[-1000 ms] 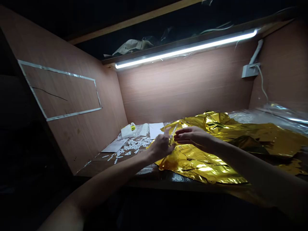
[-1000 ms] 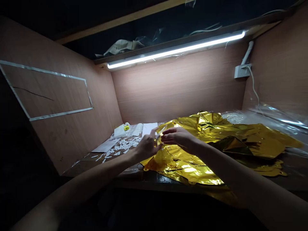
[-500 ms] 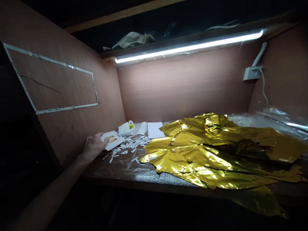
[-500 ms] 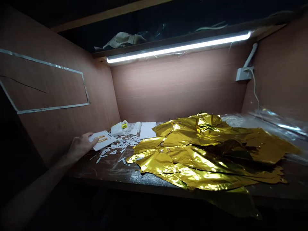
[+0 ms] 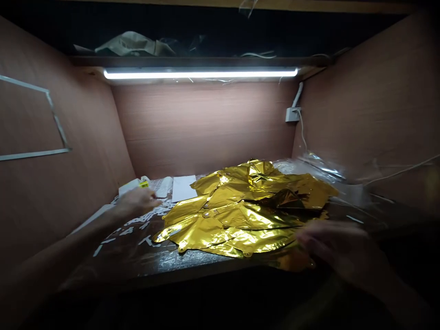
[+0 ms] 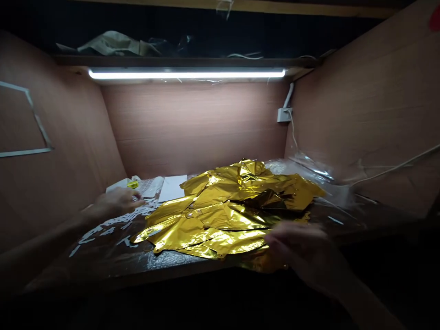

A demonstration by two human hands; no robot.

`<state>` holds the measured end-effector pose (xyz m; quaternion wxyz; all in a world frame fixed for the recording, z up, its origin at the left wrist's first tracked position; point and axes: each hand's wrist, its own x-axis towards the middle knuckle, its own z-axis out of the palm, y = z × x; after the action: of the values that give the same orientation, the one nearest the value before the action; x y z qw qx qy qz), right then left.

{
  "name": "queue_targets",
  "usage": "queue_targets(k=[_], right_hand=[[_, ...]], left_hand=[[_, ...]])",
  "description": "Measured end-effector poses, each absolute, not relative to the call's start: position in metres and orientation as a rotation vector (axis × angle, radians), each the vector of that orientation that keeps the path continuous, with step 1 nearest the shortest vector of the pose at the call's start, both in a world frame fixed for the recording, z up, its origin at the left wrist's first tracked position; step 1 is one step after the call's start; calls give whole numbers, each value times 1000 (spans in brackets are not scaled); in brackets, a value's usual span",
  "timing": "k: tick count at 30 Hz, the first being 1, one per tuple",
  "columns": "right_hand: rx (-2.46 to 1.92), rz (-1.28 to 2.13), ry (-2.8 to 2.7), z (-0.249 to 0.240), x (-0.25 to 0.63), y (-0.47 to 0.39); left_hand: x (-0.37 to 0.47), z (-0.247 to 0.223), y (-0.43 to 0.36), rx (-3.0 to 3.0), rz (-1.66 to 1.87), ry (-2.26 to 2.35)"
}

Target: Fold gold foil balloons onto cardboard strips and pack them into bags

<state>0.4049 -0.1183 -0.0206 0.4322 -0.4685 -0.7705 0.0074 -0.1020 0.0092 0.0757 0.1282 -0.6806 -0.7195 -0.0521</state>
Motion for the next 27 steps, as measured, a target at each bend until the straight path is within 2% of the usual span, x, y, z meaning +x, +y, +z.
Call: queue_targets(k=[3, 7, 10, 15, 22, 27], right_hand=[[-1105, -284, -2147, 25, 379, -63], [-1506, -517, -2375, 39, 376, -7], [-1692, -450, -2491, 33, 378, 7], [-1666, -559, -2485, 31, 373, 5], [-1597, -387, -2439, 45, 365, 0], [-1379, -128, -2516, 33, 341, -13]], left_hand=[[-24, 78, 18, -2463, -316, -1732], [32, 74, 30, -2690, -362, -1480], [33, 61, 40, -2878, -338, -1338], [16, 37, 52, -3189, -373, -1059], [14, 14, 63, -3119, -697, -1210], [14, -3, 70, -2940, -992, -1342]])
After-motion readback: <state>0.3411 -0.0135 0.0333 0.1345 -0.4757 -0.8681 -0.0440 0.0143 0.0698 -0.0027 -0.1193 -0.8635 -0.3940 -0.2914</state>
